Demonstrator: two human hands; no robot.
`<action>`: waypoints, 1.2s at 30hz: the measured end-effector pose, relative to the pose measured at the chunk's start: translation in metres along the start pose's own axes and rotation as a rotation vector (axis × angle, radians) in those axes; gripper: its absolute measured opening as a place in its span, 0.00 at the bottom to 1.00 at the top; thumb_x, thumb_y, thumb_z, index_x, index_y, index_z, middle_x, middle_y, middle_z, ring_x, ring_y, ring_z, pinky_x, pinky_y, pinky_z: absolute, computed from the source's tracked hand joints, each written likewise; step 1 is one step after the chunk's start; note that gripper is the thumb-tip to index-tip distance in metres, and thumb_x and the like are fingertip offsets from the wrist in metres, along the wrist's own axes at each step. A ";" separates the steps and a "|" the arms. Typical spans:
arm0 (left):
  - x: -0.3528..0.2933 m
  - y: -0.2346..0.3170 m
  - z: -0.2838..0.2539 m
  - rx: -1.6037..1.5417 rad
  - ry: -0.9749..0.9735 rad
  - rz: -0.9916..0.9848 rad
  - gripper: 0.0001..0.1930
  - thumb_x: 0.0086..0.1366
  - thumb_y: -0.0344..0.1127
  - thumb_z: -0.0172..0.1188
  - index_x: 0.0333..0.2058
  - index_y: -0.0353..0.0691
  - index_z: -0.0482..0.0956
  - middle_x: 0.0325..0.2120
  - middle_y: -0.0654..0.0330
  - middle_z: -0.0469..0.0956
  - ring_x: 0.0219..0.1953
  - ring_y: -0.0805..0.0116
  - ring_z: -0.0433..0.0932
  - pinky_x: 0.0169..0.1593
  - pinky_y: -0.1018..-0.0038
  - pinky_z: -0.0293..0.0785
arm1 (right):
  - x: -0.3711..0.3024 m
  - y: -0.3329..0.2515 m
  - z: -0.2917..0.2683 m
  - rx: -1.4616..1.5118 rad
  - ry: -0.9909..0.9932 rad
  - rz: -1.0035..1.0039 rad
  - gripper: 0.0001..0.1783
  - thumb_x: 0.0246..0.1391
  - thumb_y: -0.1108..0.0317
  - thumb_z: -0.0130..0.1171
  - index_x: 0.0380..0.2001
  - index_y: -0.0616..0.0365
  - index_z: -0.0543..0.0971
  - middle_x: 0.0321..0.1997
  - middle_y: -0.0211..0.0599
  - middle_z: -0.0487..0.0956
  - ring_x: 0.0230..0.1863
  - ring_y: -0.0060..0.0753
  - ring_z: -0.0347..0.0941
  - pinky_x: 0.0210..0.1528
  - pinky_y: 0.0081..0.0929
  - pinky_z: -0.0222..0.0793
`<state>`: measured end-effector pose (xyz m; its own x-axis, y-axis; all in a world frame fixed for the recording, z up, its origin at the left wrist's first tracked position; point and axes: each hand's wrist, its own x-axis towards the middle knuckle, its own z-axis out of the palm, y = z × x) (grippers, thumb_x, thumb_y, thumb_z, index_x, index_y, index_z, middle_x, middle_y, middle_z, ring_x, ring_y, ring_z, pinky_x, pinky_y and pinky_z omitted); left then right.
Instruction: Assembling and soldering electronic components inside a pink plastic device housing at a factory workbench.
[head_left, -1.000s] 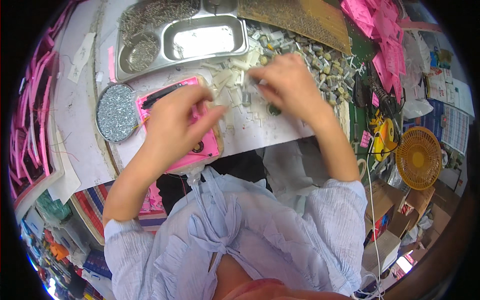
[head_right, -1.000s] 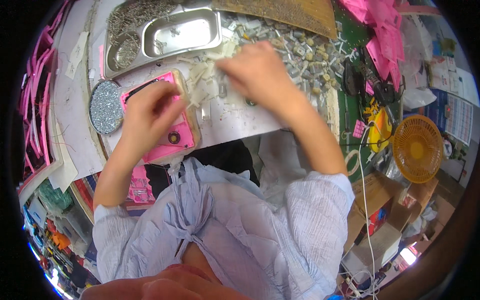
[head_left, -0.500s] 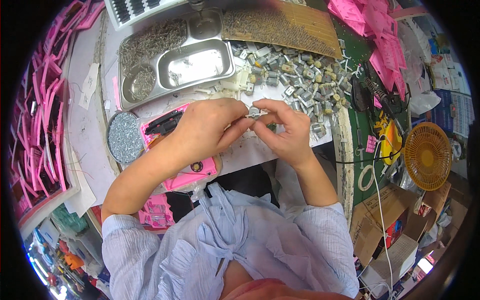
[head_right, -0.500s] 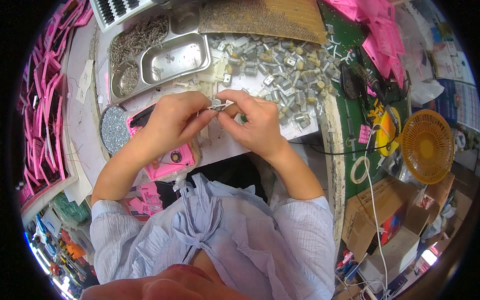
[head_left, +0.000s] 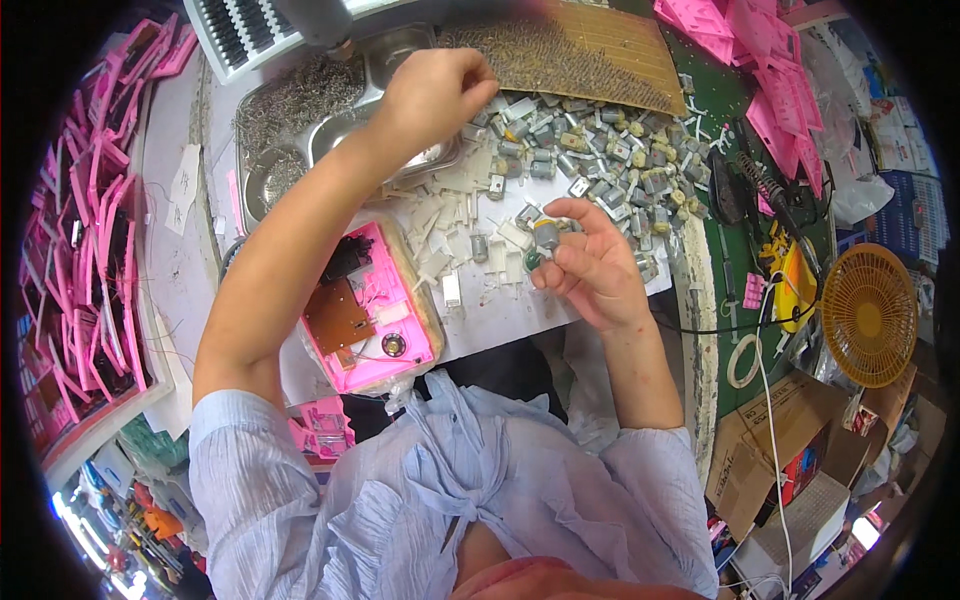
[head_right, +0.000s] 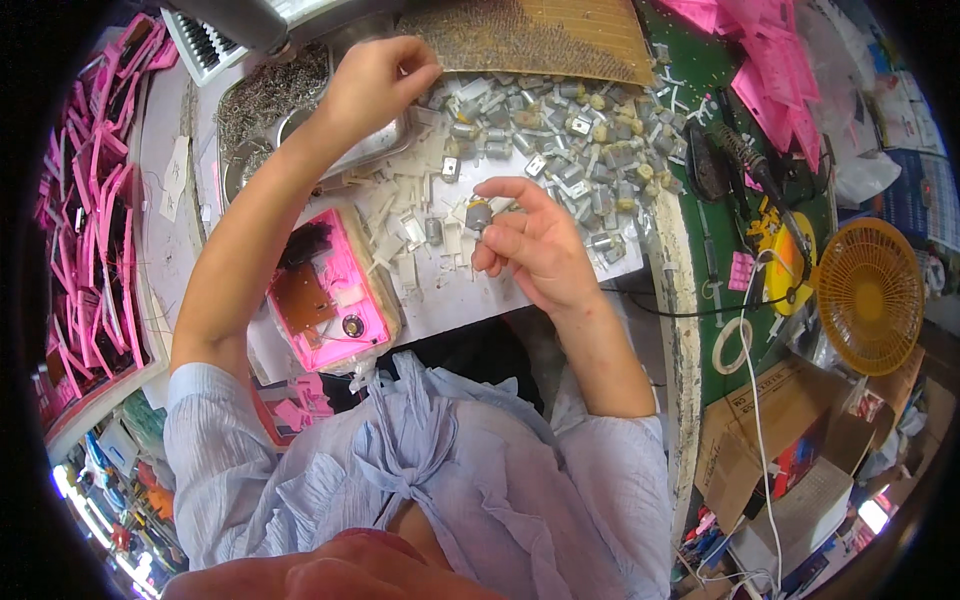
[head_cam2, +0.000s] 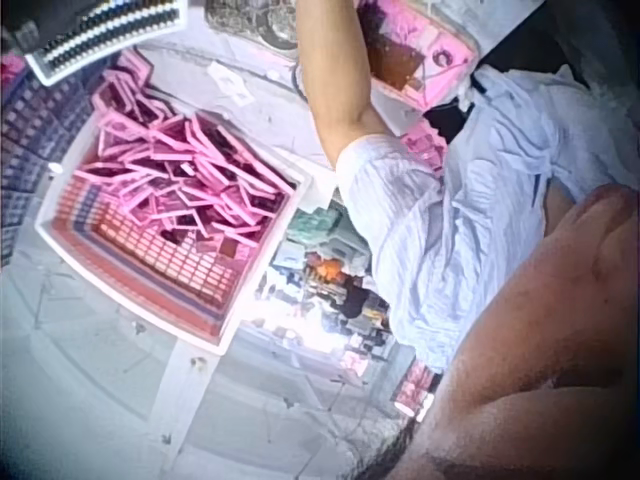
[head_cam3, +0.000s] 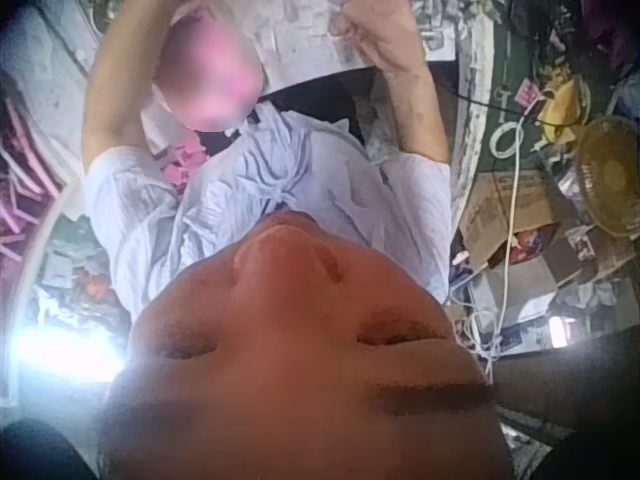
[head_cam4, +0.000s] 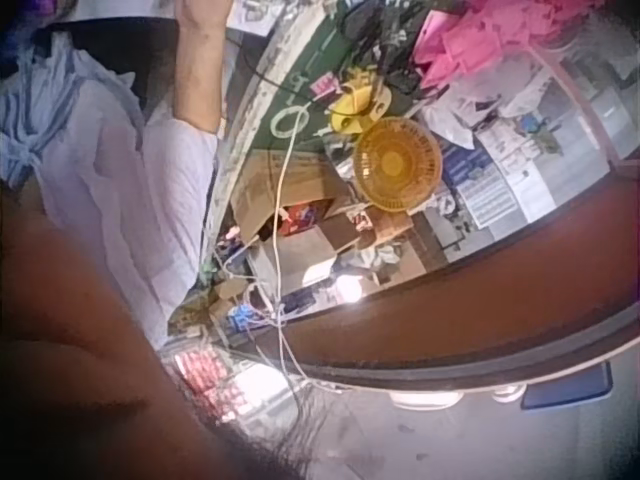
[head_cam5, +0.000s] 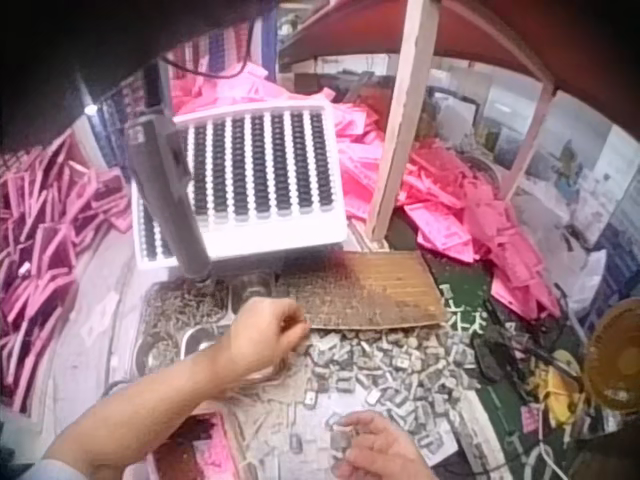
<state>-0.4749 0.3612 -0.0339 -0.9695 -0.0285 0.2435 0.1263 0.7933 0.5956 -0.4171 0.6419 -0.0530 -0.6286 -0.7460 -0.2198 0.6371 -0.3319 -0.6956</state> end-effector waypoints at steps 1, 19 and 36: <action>0.005 -0.005 0.005 0.066 0.009 0.007 0.10 0.61 0.37 0.65 0.36 0.36 0.85 0.29 0.50 0.85 0.31 0.55 0.84 0.38 0.64 0.79 | -0.001 0.002 -0.001 -0.009 -0.003 0.000 0.24 0.60 0.73 0.64 0.58 0.62 0.72 0.28 0.38 0.83 0.29 0.25 0.79 0.32 0.20 0.72; 0.035 -0.008 0.021 0.360 -0.054 0.067 0.08 0.59 0.37 0.62 0.33 0.41 0.86 0.30 0.51 0.85 0.36 0.50 0.84 0.42 0.57 0.81 | -0.032 -0.011 -0.003 -0.085 0.039 -0.047 0.23 0.58 0.75 0.64 0.57 0.64 0.72 0.27 0.37 0.82 0.29 0.25 0.78 0.31 0.18 0.69; 0.037 -0.009 0.044 0.445 0.035 -0.029 0.12 0.59 0.34 0.57 0.24 0.31 0.83 0.25 0.39 0.81 0.32 0.41 0.83 0.40 0.53 0.81 | -0.045 -0.014 -0.007 -0.717 0.206 -0.101 0.18 0.59 0.76 0.63 0.52 0.62 0.77 0.27 0.32 0.82 0.30 0.20 0.77 0.34 0.21 0.72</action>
<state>-0.5207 0.3793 -0.0642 -0.9626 -0.0696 0.2619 -0.0116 0.9761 0.2170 -0.4006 0.6838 -0.0385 -0.7843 -0.5854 -0.2054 0.1691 0.1168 -0.9787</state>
